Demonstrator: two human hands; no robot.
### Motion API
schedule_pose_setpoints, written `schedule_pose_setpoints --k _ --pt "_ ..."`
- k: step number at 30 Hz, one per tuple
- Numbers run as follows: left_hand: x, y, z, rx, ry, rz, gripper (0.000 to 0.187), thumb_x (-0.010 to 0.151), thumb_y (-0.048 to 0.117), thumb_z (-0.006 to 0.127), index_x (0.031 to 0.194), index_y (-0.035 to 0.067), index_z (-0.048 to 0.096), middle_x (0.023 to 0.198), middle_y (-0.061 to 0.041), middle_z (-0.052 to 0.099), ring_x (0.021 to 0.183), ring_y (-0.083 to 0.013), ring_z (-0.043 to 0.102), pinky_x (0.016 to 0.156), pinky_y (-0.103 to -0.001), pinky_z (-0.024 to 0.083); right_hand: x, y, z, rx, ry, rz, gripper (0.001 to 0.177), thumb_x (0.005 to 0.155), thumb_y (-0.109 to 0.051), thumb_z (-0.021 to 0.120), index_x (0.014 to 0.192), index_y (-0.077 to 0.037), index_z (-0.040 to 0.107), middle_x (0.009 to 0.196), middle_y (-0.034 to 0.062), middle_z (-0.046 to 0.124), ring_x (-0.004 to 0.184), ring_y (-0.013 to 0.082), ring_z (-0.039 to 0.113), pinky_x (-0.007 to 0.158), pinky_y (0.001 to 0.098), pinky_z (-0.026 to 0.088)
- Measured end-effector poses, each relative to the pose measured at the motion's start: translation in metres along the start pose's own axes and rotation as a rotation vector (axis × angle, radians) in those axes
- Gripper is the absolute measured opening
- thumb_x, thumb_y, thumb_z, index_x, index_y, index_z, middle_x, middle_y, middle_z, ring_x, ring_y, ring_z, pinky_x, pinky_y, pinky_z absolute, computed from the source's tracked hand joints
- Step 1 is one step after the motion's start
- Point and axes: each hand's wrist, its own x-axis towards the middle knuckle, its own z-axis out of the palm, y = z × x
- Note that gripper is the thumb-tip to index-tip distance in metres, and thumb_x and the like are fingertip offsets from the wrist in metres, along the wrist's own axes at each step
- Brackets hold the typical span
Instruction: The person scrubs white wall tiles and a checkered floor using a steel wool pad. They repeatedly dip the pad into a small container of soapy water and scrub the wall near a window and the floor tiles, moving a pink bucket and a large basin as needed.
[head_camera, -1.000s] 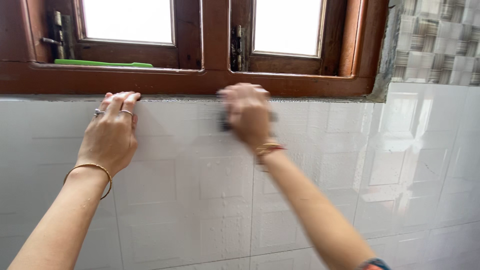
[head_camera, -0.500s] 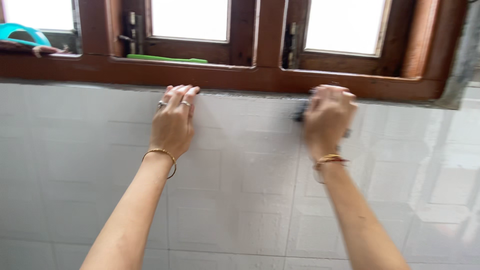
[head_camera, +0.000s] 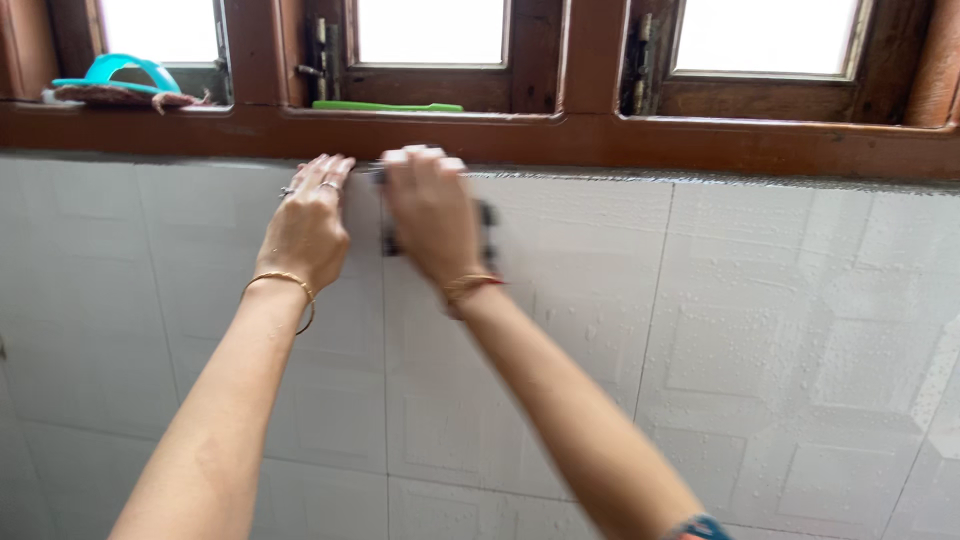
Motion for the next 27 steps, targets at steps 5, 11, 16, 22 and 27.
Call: schedule_pose_setpoints --k 5,11,16,22,27 --pt "-0.003 0.025 0.009 -0.066 0.023 -0.120 0.050 0.107 0.024 0.046 0.146 -0.006 0.043 0.153 -0.024 0.044 0.147 -0.0357 0.033 0.121 -0.041 0.028 -0.066 0.124 -0.081 -0.089 -0.356 0.238 0.038 0.116 -0.031 0.038 0.135 -0.003 0.055 0.124 0.0161 0.059 0.121 0.0298 0.054 0.108 0.0466 0.041" --pt "-0.016 0.056 0.017 -0.029 0.133 -0.126 0.065 0.102 0.024 0.047 0.158 0.000 0.024 0.165 -0.020 0.018 0.151 -0.0379 0.015 0.122 -0.050 0.017 -0.093 0.112 -0.108 -0.105 -0.203 0.167 0.055 0.111 -0.029 0.039 0.158 -0.001 0.036 0.165 0.0209 0.036 0.155 0.0340 0.028 0.128 0.0486 0.020" --pt "-0.060 0.079 0.018 -0.081 0.049 -0.099 0.074 0.090 -0.002 0.048 0.160 0.007 0.025 0.168 -0.011 0.017 0.155 -0.0307 0.015 0.127 -0.050 0.016 -0.075 0.033 -0.055 0.218 -0.335 -0.184 0.049 0.106 -0.020 0.046 0.150 0.001 0.046 0.158 0.0183 0.041 0.150 0.0301 0.035 0.128 0.0434 0.025" --pt "-0.082 0.065 0.003 -0.104 -0.057 -0.035 0.077 0.080 -0.014 0.047 0.152 0.006 0.033 0.166 -0.007 0.023 0.155 -0.0271 0.019 0.128 -0.044 0.023 -0.095 0.054 -0.084 0.253 -0.471 -0.749 0.042 0.102 -0.011 0.049 0.143 -0.006 0.052 0.152 0.0109 0.052 0.146 0.0220 0.042 0.127 0.0385 0.030" --pt "-0.085 0.069 0.012 -0.029 -0.082 -0.066 0.073 0.082 -0.013 0.044 0.153 0.003 0.033 0.167 -0.009 0.021 0.154 -0.0279 0.019 0.127 -0.044 0.023 -0.033 0.097 -0.076 0.102 -0.335 -0.297 0.051 0.106 -0.024 0.051 0.151 -0.002 0.045 0.156 0.0159 0.045 0.147 0.0276 0.040 0.124 0.0437 0.028"
